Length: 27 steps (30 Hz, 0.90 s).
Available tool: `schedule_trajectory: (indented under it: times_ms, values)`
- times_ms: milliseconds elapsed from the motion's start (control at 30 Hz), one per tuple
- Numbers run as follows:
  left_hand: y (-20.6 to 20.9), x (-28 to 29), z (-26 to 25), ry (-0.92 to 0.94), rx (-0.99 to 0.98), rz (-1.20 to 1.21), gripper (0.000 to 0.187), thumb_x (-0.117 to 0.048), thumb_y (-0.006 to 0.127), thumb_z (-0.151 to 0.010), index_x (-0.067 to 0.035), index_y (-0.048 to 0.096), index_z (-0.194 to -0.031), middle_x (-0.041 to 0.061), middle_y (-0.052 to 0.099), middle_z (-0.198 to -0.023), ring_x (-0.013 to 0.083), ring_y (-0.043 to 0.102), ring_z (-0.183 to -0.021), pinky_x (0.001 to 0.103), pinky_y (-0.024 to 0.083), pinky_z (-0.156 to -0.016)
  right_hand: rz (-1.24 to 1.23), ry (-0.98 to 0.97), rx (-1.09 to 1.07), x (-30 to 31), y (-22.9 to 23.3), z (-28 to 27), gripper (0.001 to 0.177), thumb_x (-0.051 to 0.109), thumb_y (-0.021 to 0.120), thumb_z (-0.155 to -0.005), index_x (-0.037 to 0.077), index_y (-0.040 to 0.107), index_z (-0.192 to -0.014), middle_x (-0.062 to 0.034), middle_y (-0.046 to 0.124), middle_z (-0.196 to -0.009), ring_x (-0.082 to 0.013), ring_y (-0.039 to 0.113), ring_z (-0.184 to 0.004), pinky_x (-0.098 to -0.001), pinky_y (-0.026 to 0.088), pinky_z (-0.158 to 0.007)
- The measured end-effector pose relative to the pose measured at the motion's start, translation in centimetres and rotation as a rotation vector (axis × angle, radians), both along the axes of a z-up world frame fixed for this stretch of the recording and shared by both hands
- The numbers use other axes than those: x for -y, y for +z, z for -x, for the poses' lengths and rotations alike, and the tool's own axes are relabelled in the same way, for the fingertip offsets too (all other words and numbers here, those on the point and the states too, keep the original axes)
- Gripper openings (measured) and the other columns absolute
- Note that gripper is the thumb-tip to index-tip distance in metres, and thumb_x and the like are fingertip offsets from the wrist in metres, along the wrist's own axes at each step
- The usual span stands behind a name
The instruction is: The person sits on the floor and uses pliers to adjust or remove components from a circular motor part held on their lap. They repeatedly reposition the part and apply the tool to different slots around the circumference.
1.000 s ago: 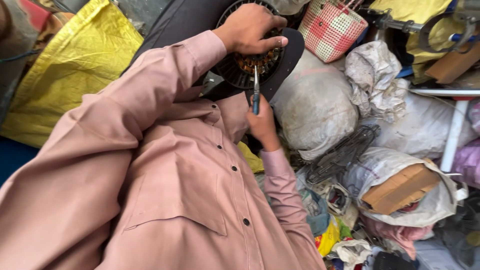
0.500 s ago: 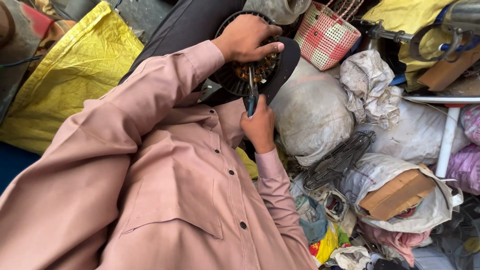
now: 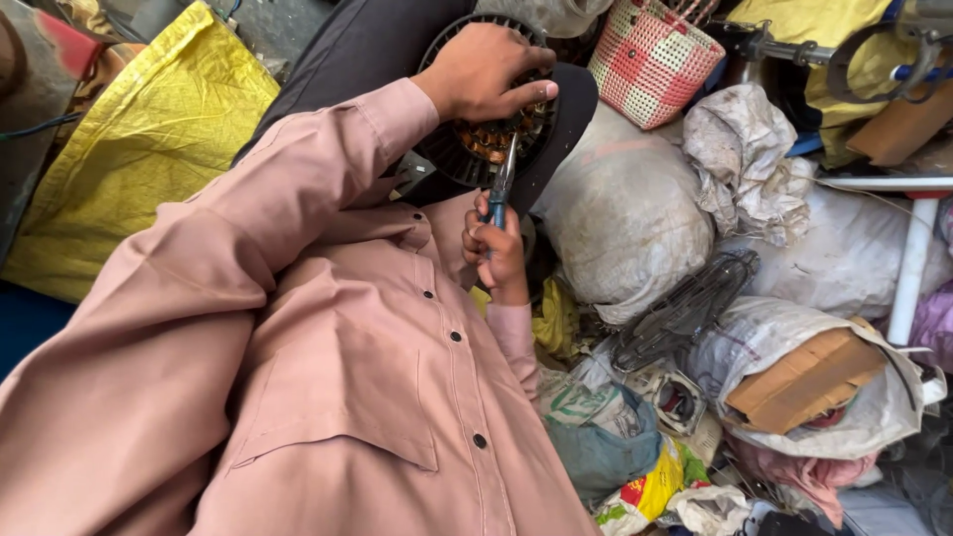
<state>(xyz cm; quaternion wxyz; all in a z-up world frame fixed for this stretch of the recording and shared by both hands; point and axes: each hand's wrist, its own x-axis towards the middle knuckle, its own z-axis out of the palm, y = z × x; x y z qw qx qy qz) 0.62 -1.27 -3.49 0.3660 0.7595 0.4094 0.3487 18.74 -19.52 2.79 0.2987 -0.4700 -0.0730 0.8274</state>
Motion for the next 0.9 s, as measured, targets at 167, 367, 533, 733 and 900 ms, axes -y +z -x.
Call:
schedule_trajectory:
  times_ms: [167, 367, 533, 733, 900]
  values:
    - [0.8, -0.6, 0.2, 0.012, -0.030, 0.001, 0.059, -0.054, 0.050, -0.109, -0.003, 0.072, -0.128, 0.021, 0.073, -0.089, 0.0407, 0.069, -0.083, 0.052, 0.052, -0.075, -0.568, 0.220, 0.872, 2.2, -3.3, -1.4, 0.016, -0.002, 0.057, -0.089, 0.007, 0.051, -0.102, -0.0012, 0.050, -0.084, -0.0098, 0.047, -0.065, -0.0247, 0.041, -0.057]
    - [-0.7, -0.7, 0.4, -0.001, 0.064, -0.076, 0.049, -0.047, 0.054, -0.113, -0.003, 0.073, -0.128, 0.020, 0.074, -0.100, 0.0392, 0.070, -0.092, 0.051, 0.053, -0.083, -0.477, -0.053, 0.771, 3.3, 0.7, -6.0, 0.029, -0.005, 0.058, -0.079, 0.010, 0.049, -0.102, -0.0019, 0.048, -0.081, -0.0101, 0.041, -0.061, -0.0271, 0.038, -0.054]
    - [2.2, 1.3, 2.1, 0.061, 0.159, -0.074, 0.040, -0.037, 0.058, -0.115, -0.003, 0.073, -0.128, 0.017, 0.071, -0.123, 0.0372, 0.066, -0.111, 0.050, 0.048, -0.099, -0.057, -0.281, 0.235, 7.6, -2.1, -12.5, 0.024, 0.000, 0.056, -0.080, 0.014, 0.048, -0.099, 0.0008, 0.044, -0.073, -0.0087, 0.036, -0.054, -0.0263, 0.031, -0.045]
    - [3.8, 6.4, 2.8, 0.029, -0.101, -0.215, 0.038, -0.041, 0.070, -0.105, -0.005, 0.075, -0.115, 0.013, 0.055, -0.153, 0.0363, 0.043, -0.146, 0.053, 0.029, -0.122, 0.180, -0.401, -0.105, 10.5, -6.2, -15.6, 0.027, 0.012, 0.057, -0.078, 0.011, 0.051, -0.104, -0.0022, 0.046, -0.081, -0.0136, 0.041, -0.064, -0.0286, 0.036, -0.053]
    - [3.6, 8.8, 2.0, 0.032, -0.296, -0.193, 0.028, -0.037, 0.077, -0.094, -0.014, 0.079, -0.110, 0.009, 0.049, -0.160, 0.0347, 0.030, -0.156, 0.057, 0.017, -0.127, 0.222, -0.402, -0.089, 10.1, -7.4, -15.2, 0.031, 0.018, 0.057, -0.077, 0.010, 0.053, -0.106, -0.0072, 0.050, -0.087, -0.0184, 0.046, -0.069, -0.0321, 0.038, -0.057]
